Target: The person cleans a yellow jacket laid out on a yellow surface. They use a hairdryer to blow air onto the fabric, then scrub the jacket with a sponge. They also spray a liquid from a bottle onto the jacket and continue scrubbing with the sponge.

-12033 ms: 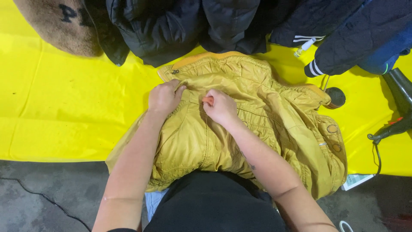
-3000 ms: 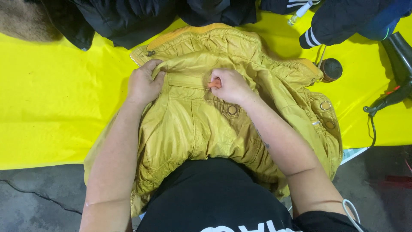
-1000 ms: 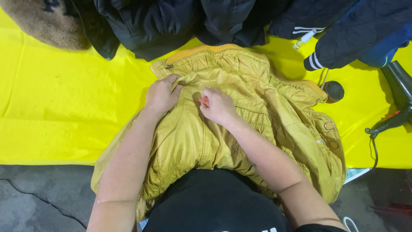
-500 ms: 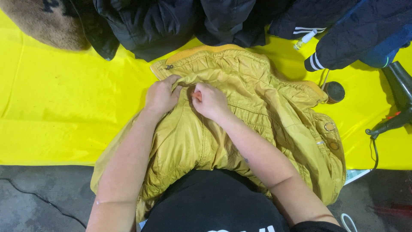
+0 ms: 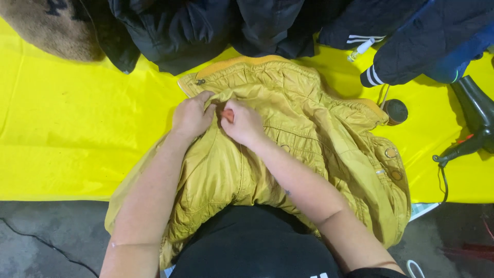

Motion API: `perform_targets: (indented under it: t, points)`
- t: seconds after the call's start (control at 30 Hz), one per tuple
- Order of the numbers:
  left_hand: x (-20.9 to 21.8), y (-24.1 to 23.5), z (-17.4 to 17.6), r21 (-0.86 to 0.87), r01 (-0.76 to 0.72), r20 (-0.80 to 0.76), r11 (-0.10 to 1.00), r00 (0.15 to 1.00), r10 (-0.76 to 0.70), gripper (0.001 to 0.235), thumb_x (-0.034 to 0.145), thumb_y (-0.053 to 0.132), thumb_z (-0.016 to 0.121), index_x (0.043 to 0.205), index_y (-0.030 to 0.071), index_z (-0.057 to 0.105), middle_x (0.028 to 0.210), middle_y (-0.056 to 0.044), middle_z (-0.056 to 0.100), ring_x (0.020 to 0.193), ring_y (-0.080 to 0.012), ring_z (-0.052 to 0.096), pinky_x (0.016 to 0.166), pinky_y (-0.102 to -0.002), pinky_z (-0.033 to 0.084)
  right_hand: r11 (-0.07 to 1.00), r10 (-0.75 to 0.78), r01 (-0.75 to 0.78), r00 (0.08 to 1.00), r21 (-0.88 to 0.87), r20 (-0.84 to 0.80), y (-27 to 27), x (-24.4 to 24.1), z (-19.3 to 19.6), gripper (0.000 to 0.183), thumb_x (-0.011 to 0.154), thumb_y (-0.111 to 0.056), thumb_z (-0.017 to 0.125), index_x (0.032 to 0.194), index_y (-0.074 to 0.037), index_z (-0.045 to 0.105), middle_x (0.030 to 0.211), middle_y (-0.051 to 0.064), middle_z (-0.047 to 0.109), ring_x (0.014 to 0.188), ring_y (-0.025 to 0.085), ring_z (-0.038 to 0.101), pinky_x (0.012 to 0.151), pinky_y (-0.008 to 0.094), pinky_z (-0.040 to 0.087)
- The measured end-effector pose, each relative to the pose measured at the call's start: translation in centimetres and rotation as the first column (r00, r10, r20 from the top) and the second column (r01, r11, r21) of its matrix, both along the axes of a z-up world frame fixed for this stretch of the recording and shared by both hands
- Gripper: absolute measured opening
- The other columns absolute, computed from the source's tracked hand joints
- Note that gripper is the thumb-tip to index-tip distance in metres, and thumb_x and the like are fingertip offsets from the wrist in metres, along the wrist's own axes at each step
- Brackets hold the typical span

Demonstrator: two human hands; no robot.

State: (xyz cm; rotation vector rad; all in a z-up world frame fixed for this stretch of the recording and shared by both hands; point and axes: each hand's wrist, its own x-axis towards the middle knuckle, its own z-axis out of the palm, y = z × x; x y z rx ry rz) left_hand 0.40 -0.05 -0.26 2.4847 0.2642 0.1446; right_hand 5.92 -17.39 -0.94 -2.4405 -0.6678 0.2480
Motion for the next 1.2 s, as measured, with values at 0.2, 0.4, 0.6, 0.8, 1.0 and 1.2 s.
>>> perform_targets:
  t: [0.2, 0.4, 0.6, 0.8, 1.0, 1.2]
  points:
    - [-0.4, 0.2, -0.7, -0.003, 0.012, -0.022, 1.0, 1.0, -0.012, 0.034, 0.097, 0.031, 0.06, 0.13, 0.024, 0.066, 0.099, -0.019, 0.076, 0.105, -0.0414, 0.071, 0.091, -0.055, 0.057, 0.997, 0.073, -0.075, 0.979, 0.006, 0.191, -1.5, -0.3, -2.4, 0.019, 0.081, -0.03, 0.07, 0.091, -0.017, 0.063, 0.084, 0.011, 0.064, 0.091, 0.035, 0.07, 0.079, 0.046, 0.056]
    - [-0.2, 0.7, -0.5, -0.095, 0.002, 0.008, 0.995, 1.0, -0.001, 0.032, 0.098, 0.03, 0.062, 0.129, 0.025, 0.068, 0.101, -0.018, 0.076, 0.107, -0.0408, 0.07, 0.092, -0.052, 0.056, 0.934, -0.055, -0.042, 0.964, 0.356, 0.259, -7.1, 0.6, -3.9, 0.019, 0.082, -0.02, 0.076, 0.098, -0.013, 0.068, 0.088, 0.012, 0.07, 0.092, 0.034, 0.072, 0.084, 0.042, 0.057]
    - [-2.6, 1.2, 4.0, -0.216, -0.001, -0.043, 0.976, 0.999, -0.009, 0.042, 0.094, 0.029, 0.067, 0.136, 0.021, 0.064, 0.109, -0.026, 0.073, 0.116, -0.0448, 0.065, 0.098, -0.055, 0.052, 0.888, -0.314, 0.094, 0.84, 0.45, 0.444, -17.7, -0.2, -0.9, 0.023, 0.1, -0.016, 0.066, 0.118, -0.001, 0.069, 0.107, 0.023, 0.071, 0.102, 0.042, 0.069, 0.093, 0.047, 0.053]
    - [-4.7, -0.8, 8.5, -0.238, 0.052, -0.305, 0.97, 0.944, -0.125, 0.08, 0.083, 0.049, 0.075, 0.145, 0.002, 0.055, 0.132, -0.035, 0.063, 0.131, -0.0514, 0.055, 0.113, -0.058, 0.042, 0.978, -0.199, 0.203, 0.827, 0.05, 0.527, -18.2, -1.4, -1.3, 0.054, 0.094, -0.042, 0.072, 0.131, -0.004, 0.063, 0.118, 0.026, 0.065, 0.112, 0.045, 0.066, 0.098, 0.052, 0.052]
    - [-3.2, 0.0, 1.9, -0.266, 0.027, -0.176, 0.964, 0.981, -0.076, 0.06, 0.088, 0.039, 0.072, 0.137, 0.006, 0.062, 0.124, -0.027, 0.069, 0.124, -0.0469, 0.059, 0.104, -0.057, 0.047, 0.969, -0.191, 0.247, 0.751, -0.001, 0.632, -17.9, 3.8, -3.7, 0.04, 0.094, -0.057, 0.07, 0.112, -0.021, 0.068, 0.083, 0.007, 0.067, 0.082, 0.03, 0.073, 0.074, 0.042, 0.058]
    - [-2.2, 0.5, 2.2, -0.225, -0.038, 0.159, 0.974, 0.984, 0.075, 0.032, 0.095, 0.024, 0.071, 0.124, 0.011, 0.069, 0.105, -0.024, 0.072, 0.108, -0.047, 0.067, 0.085, -0.056, 0.054, 0.983, -0.171, 0.162, 0.618, 0.089, 0.767, -16.0, 9.4, -4.0, 0.033, 0.097, -0.057, 0.069, 0.098, -0.025, 0.068, 0.07, 0.001, 0.065, 0.071, 0.023, 0.072, 0.066, 0.035, 0.058]
